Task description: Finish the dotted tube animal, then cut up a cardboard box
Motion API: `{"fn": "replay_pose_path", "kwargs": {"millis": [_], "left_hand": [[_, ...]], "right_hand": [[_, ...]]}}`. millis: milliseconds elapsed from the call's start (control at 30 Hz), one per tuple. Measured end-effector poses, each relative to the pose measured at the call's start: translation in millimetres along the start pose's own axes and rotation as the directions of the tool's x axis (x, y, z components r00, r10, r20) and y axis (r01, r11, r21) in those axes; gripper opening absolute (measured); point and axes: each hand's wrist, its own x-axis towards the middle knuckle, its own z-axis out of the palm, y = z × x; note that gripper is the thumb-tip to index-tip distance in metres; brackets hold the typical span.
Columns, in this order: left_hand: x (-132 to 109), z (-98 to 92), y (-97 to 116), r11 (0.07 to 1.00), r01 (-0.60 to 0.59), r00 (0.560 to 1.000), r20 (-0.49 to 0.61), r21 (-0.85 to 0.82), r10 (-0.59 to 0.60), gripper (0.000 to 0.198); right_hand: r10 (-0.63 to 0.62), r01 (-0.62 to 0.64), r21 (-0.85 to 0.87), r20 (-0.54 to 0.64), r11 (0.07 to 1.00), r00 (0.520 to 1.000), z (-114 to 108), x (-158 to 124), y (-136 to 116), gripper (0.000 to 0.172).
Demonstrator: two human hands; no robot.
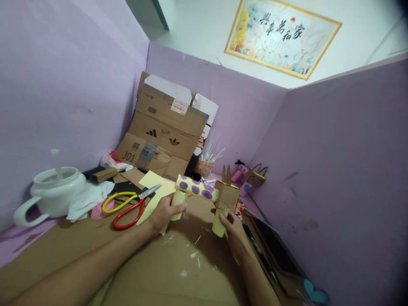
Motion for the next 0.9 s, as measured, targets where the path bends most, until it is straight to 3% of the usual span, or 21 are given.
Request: {"fn": "replay_pose_path", "kwargs": {"millis": [133, 267, 433, 567, 733, 900], "left_hand": [[-12.4, 8.3, 5.2, 0.997, 0.031, 0.999, 0.037, -0.071, -0.029, 0.034], [-15.5, 10.6, 4.3, 0.996, 0.028, 0.997, 0.076, -0.085, -0.022, 0.031], [-14.4, 7.9, 5.1, 0.998, 0.058, 0.995, 0.090, -0.041, -0.054, 0.027], [-7.5, 4.3, 2.1, 0.991, -0.024, 0.999, 0.038, 0.129, 0.019, 0.031], [17.8, -5.0, -16.6, 0.927, -0.101, 0.993, -0.025, 0.361, 0.118, 0.042], [30.4, -15.0, -35.7, 0.844, -0.106, 0.992, -0.002, 0.525, 0.126, 0.047]], "right_hand": [[0.096, -0.115, 0.339, 0.072, 0.934, 0.993, 2.9, -7.6, -12.0, 0.042], [0.143, -0.144, 0.417, 0.034, 0.897, 0.989, 3.1, -6.7, -12.7, 0.045], [0.156, -0.133, 0.378, -0.030, 0.916, 0.987, 0.1, -4.0, -7.5, 0.050], [0.077, -0.069, 0.297, -0.018, 0.953, 0.997, -2.5, -1.8, -4.4, 0.047], [-0.060, 0.066, 0.116, -0.054, 0.991, 0.997, -3.8, 9.4, 4.9, 0.048], [-0.014, 0.012, -0.022, -0.068, 1.000, 0.998, -3.6, 20.0, 21.2, 0.045]]}}
